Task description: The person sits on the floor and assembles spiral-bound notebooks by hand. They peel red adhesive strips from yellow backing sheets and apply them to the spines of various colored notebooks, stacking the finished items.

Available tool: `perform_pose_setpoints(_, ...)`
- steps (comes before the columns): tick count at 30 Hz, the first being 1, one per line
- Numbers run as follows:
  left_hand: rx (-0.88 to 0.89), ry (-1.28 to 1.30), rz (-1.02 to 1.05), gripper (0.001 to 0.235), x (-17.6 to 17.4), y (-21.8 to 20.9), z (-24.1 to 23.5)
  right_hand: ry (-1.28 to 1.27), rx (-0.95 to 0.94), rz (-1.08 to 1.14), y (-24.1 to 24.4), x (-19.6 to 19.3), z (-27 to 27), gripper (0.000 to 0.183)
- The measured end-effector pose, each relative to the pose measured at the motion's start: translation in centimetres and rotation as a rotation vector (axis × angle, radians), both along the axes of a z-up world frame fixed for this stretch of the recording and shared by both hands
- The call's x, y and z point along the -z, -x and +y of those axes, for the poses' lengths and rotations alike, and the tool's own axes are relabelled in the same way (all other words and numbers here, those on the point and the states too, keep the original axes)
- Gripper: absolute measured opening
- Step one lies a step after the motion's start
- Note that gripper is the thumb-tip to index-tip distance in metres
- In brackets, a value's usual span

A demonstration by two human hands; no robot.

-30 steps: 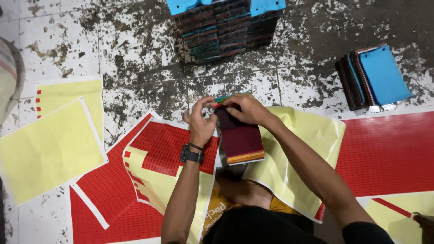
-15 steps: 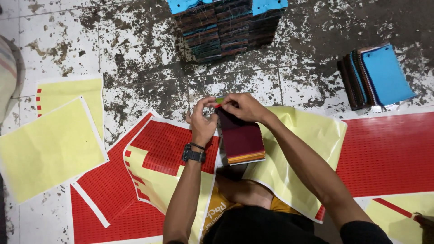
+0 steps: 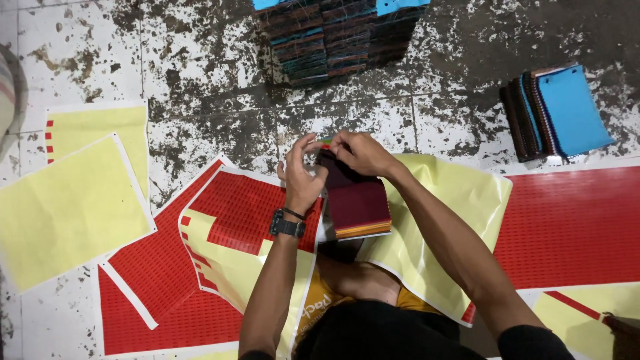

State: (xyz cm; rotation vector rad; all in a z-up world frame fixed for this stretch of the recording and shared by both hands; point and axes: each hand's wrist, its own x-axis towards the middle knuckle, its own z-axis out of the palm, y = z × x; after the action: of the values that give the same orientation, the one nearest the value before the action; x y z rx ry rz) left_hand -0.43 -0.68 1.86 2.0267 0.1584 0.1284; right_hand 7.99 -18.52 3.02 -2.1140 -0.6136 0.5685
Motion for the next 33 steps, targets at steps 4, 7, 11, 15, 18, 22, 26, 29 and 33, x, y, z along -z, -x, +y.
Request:
perform_pose_setpoints(4,0.005,-0.048,0.003,0.079,-1.2,0.5,0.3,0.022,0.028,-0.010,-0.2,1.1,0.0,0.016)
perform_pose_setpoints(7,0.003,-0.330,-0.007,0.057,0.1,0.3,0.6,0.059,-0.002,-0.077,-0.2,0.5,0.2,0.016)
perform_pose_setpoints(11,-0.012,-0.561,-0.056,0.043,1.1,0.4,0.8,0.111,0.058,-0.063,-0.1,1.2,0.6,0.021)
perform_pose_setpoints(15,-0.060,-0.629,-0.173,0.040,2.2,0.6,0.7,0.129,0.131,-0.061,-0.1,2.8,0.7,0.022)
perform_pose_setpoints(18,-0.074,-0.693,-0.252,0.045,2.1,0.6,0.6,0.142,0.162,-0.075,0.0,3.3,0.8,0.023)
perform_pose_setpoints(22,-0.070,-0.821,-0.345,0.038,2.9,0.2,0.4,0.180,0.174,-0.060,0.5,1.0,1.4,0.026)
perform_pose_setpoints(26,-0.058,-0.930,-0.374,0.032,3.1,-0.3,0.2,0.256,0.183,-0.083,0.5,1.6,1.7,0.025)
perform_pose_setpoints(29,-0.060,-0.977,-0.361,0.028,2.8,-0.4,0.1,0.326,0.195,-0.154,-0.1,1.9,2.1,0.026)
perform_pose_setpoints(33,-0.006,-0.911,-0.233,0.031,2.0,-0.4,0.2,0.482,0.053,-0.590,-0.8,0.6,0.9,0.037)
